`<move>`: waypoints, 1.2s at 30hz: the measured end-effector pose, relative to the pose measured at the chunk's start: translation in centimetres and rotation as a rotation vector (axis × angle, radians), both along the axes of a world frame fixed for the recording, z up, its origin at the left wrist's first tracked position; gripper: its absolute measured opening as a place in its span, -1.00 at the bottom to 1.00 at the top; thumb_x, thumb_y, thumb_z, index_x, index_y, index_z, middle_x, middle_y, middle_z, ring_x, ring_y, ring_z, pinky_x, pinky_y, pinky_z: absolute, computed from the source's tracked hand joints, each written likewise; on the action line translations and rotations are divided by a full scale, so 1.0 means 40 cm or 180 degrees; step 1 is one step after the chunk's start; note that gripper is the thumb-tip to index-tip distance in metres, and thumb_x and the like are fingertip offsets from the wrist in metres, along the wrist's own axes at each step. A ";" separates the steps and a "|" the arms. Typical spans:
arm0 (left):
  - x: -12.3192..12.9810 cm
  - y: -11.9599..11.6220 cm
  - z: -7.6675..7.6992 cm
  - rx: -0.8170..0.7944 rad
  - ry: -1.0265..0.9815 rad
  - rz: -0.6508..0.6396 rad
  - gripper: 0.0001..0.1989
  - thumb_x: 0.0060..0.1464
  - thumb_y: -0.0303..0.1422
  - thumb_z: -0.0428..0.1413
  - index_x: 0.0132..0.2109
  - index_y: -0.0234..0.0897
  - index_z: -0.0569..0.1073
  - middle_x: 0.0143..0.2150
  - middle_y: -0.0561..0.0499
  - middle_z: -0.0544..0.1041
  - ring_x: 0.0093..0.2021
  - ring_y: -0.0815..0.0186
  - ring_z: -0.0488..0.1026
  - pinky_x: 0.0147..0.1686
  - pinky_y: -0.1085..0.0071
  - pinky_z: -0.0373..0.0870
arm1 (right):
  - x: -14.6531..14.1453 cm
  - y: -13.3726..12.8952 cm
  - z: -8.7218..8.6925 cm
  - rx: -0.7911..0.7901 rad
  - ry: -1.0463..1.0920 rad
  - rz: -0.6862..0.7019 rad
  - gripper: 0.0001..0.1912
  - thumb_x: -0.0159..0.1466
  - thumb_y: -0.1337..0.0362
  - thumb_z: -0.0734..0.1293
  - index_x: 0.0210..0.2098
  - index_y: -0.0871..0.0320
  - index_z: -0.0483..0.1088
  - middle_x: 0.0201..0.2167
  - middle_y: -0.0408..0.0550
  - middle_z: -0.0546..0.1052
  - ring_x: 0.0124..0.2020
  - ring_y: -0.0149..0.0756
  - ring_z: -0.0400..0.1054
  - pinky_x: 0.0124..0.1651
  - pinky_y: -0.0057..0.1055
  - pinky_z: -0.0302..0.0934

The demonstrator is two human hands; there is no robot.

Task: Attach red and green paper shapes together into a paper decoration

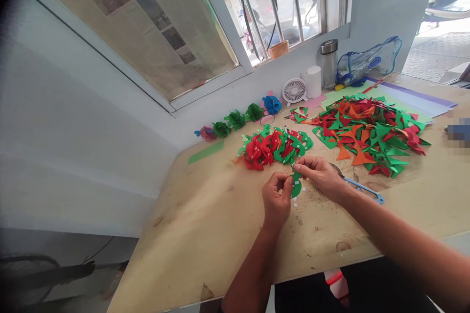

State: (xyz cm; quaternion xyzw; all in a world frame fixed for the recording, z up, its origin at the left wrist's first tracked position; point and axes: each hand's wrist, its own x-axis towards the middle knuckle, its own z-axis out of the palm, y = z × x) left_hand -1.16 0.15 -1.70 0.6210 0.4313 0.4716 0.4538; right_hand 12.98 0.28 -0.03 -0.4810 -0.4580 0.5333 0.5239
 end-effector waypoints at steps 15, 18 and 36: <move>0.001 0.003 -0.020 0.0945 0.0808 0.0025 -0.81 0.12 -0.31 -0.02 -0.38 -0.30 0.40 -0.48 0.00 0.44 -0.46 0.38 0.36 -0.45 0.50 0.26 | 0.008 0.007 -0.018 -0.0431 0.1380 0.0101 -0.80 0.01 0.17 0.44 -0.53 0.14 0.41 -0.56 -0.17 0.39 -0.50 -0.43 0.22 -0.41 -0.47 0.13; -0.001 0.005 -0.024 0.1095 0.0901 0.0013 -0.81 0.13 -0.33 -0.02 -0.38 -0.30 0.40 -0.47 -0.01 0.43 -0.46 0.38 0.35 -0.45 0.49 0.25 | 0.010 0.008 -0.017 -0.0453 0.1349 0.0119 -0.80 0.03 0.18 0.43 -0.56 0.16 0.41 -0.56 -0.17 0.38 -0.51 -0.45 0.20 -0.41 -0.49 0.12; 0.010 0.017 -0.017 -0.0325 -0.0837 0.0525 -0.77 -0.01 -0.23 0.13 -0.42 -0.34 0.40 -0.52 0.08 0.36 -0.50 0.46 0.28 -0.49 0.54 0.25 | -0.007 0.008 -0.020 0.0056 -0.0526 0.0465 -0.65 0.07 -0.02 0.34 -0.50 0.18 0.36 -0.61 -0.22 0.27 -0.55 -0.45 0.09 -0.50 -0.45 -0.02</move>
